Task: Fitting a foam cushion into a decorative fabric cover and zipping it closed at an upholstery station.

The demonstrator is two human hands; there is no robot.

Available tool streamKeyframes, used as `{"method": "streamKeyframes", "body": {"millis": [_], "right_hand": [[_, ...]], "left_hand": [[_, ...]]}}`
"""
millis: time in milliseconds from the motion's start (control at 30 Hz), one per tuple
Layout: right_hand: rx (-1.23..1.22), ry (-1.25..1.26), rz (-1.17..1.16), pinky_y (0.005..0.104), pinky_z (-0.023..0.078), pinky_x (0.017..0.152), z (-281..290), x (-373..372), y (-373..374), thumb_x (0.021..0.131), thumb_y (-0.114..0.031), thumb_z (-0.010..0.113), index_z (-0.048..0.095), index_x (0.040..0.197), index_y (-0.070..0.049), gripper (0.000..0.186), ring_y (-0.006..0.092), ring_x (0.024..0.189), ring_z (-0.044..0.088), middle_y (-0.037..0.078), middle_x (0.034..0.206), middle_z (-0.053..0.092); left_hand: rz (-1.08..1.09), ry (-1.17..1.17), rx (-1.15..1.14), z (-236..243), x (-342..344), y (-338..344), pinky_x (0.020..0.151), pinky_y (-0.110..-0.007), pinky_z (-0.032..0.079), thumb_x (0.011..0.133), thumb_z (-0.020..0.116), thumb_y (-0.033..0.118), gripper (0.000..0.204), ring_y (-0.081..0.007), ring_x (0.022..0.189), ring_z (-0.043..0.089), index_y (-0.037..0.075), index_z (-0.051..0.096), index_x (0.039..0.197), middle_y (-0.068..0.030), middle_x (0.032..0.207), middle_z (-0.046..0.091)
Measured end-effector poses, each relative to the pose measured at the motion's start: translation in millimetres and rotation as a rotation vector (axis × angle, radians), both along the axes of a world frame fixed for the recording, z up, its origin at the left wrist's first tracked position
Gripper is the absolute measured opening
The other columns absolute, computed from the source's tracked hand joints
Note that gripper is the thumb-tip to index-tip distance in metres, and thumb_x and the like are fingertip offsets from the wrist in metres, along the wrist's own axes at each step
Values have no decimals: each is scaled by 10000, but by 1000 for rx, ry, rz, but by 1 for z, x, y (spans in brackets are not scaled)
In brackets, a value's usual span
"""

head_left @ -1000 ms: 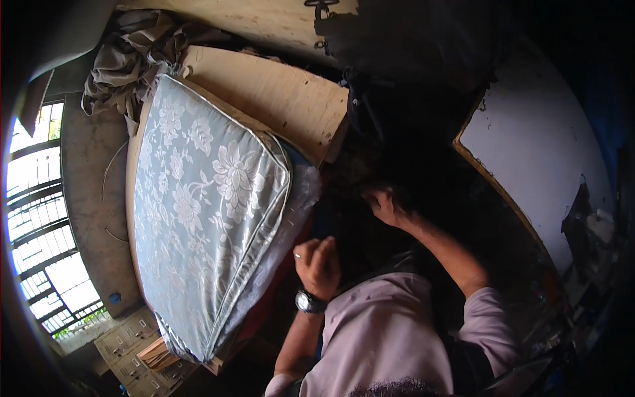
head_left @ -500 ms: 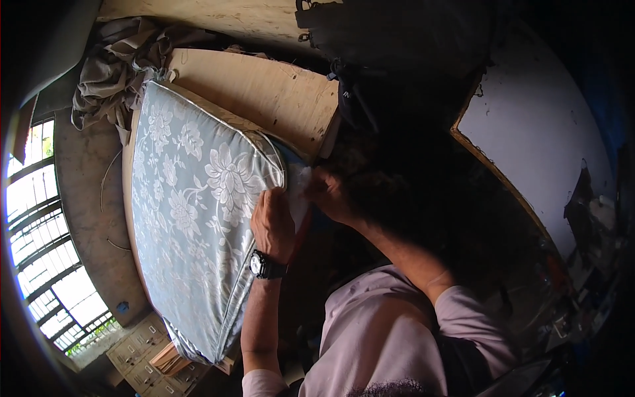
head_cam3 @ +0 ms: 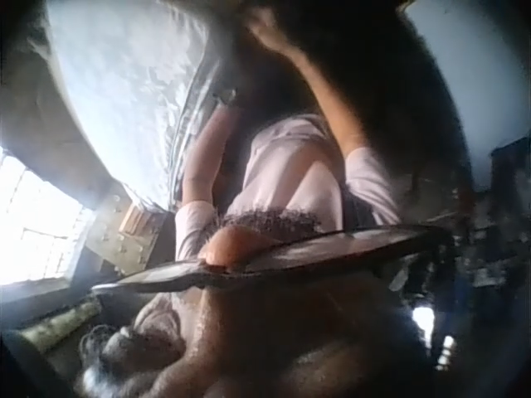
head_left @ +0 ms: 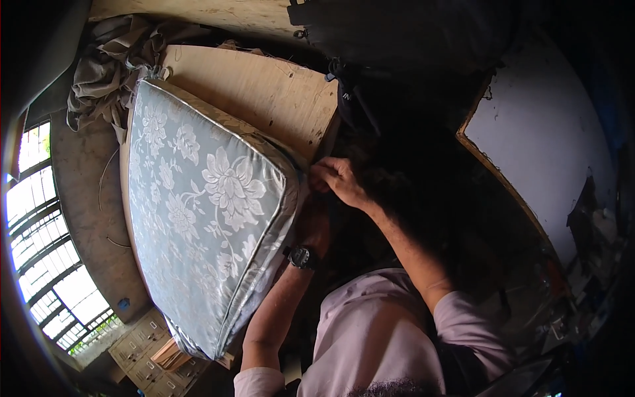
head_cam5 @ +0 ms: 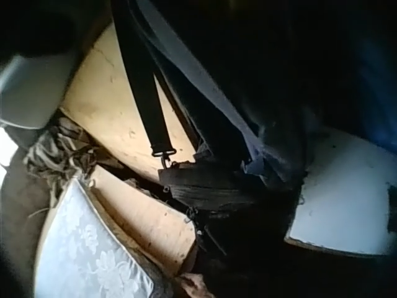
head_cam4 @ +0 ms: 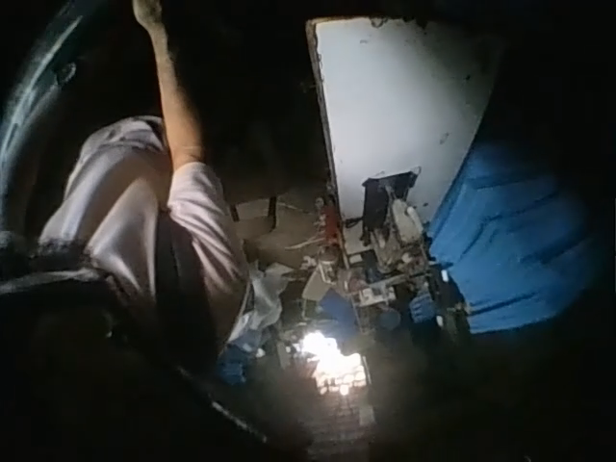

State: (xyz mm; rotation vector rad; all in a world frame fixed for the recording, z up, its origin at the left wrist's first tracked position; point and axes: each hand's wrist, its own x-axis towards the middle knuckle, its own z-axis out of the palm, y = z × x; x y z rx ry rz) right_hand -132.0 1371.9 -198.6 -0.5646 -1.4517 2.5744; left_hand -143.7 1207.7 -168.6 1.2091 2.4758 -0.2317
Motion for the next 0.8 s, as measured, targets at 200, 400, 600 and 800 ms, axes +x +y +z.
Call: {"method": "streamKeyframes", "body": {"millis": [200, 400, 600, 800], "right_hand": [[441, -23, -273, 281, 495, 626, 56, 3, 5, 980, -173, 630, 666, 986, -2, 175, 108, 660, 591, 28, 740, 642], [236, -90, -150, 224, 480, 645, 56, 20, -7, 971, -129, 647, 670, 988, -10, 123, 51, 710, 559, -11, 772, 647], [-96, -91, -7, 266, 528, 696, 34, 18, -27, 920, -143, 691, 702, 1043, 3, 192, 114, 726, 646, 51, 814, 708], [-8, 74, -27, 273, 530, 703, 17, -20, -45, 904, -180, 689, 712, 976, 0, 196, 107, 765, 662, 60, 842, 723]], "left_hand": [[216, -454, 226, 18, 11, -32, 941, -424, 499, 982, 545, 177, 312, -391, 1110, 613, 19, 612, 1242, -231, 1214, 638], [166, -59, 625, 146, 1, 38, 614, -391, 505, 833, 740, 55, 138, -325, 723, 645, 58, 663, 948, -122, 816, 628], [339, 69, 493, 142, -45, 37, 716, -440, 474, 879, 700, 99, 176, -333, 807, 600, 44, 582, 997, -121, 862, 572], [114, -229, 548, 131, -79, 42, 617, -458, 462, 903, 650, 77, 108, -379, 711, 583, 32, 552, 917, -147, 798, 552]]}}
